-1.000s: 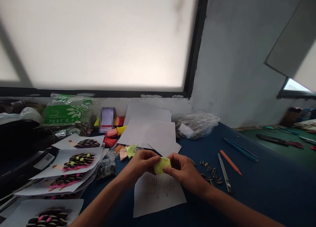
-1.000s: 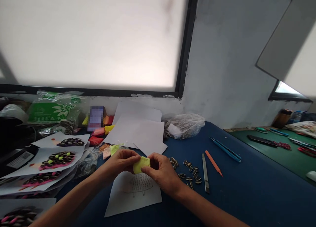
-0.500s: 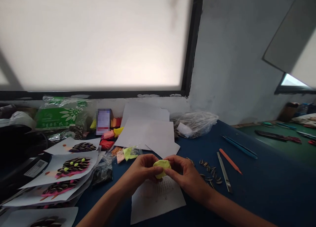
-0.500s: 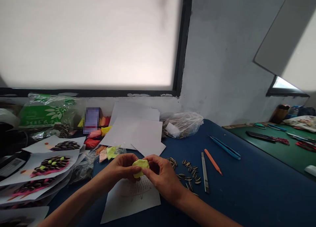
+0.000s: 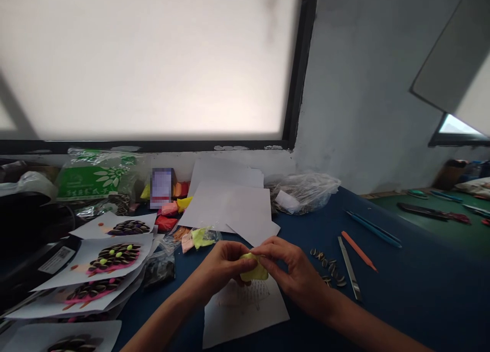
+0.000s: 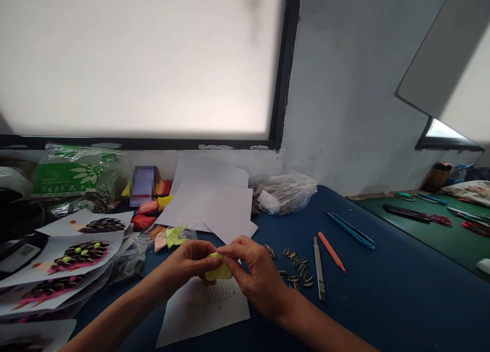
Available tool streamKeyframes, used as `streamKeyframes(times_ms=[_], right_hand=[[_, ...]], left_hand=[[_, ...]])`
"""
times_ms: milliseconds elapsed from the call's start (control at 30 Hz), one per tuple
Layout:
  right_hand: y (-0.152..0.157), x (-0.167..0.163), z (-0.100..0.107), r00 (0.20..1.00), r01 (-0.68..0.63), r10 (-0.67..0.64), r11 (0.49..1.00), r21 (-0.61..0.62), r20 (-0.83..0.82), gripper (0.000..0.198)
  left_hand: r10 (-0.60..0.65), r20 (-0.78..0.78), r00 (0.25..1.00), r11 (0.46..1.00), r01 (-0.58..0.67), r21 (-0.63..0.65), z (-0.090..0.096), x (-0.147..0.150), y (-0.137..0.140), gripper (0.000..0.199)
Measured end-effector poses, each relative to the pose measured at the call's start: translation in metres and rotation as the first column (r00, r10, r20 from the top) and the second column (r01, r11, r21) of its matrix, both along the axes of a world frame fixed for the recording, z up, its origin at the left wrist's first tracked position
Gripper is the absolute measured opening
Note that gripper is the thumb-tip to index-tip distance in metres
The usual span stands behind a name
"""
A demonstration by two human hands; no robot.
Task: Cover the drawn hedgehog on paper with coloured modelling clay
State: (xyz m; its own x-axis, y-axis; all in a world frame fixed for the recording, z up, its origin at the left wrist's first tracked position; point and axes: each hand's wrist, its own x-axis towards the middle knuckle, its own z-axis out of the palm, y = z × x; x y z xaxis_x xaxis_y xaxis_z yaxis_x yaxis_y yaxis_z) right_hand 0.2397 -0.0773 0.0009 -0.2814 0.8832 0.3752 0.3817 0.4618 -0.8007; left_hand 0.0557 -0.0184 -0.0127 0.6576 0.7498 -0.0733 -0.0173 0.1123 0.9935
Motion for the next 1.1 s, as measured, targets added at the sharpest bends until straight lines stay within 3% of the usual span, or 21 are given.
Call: streamKeyframes(times_ms=[233, 500, 800, 933, 1100], right_hand=[[0.001, 0.001, 0.002, 0.998, -0.005, 0.001, 0.999, 0.053, 0.063, 0.022], [0.0, 0.004, 0.007, 0.986, -0.035, 0.024, 0.997, 0.063, 0.166, 0.025], [0.001, 0.005, 0.004, 0.994, 0.004, -0.01, 0.998, 0.058, 0.111, 0.027], [0.001, 0.005, 0.005, 0.995, 0.097, -0.097, 0.995, -0.03, -0.003, 0.031], [0.003, 0.006, 0.006, 0.993, 0.078, -0.09, 0.985, -0.151, -0.073, 0.025]], left_hand=[[0.01, -0.08, 0.997, 1.0, -0.009, 0.012, 0.0, 0.0, 0.002, 0.045], [0.0, -0.046, 0.999, 1.0, 0.001, 0.015, 0.004, -0.002, 0.002, 0.044], [0.024, -0.001, 1.0, 1.0, -0.024, 0.008, 0.009, -0.003, 0.002, 0.043], [0.023, -0.01, 1.0, 1.0, -0.022, 0.011, 0.011, -0.003, 0.0, 0.045], [0.031, -0.007, 0.999, 0.999, -0.031, -0.016, 0.012, -0.003, -0.001, 0.056]])
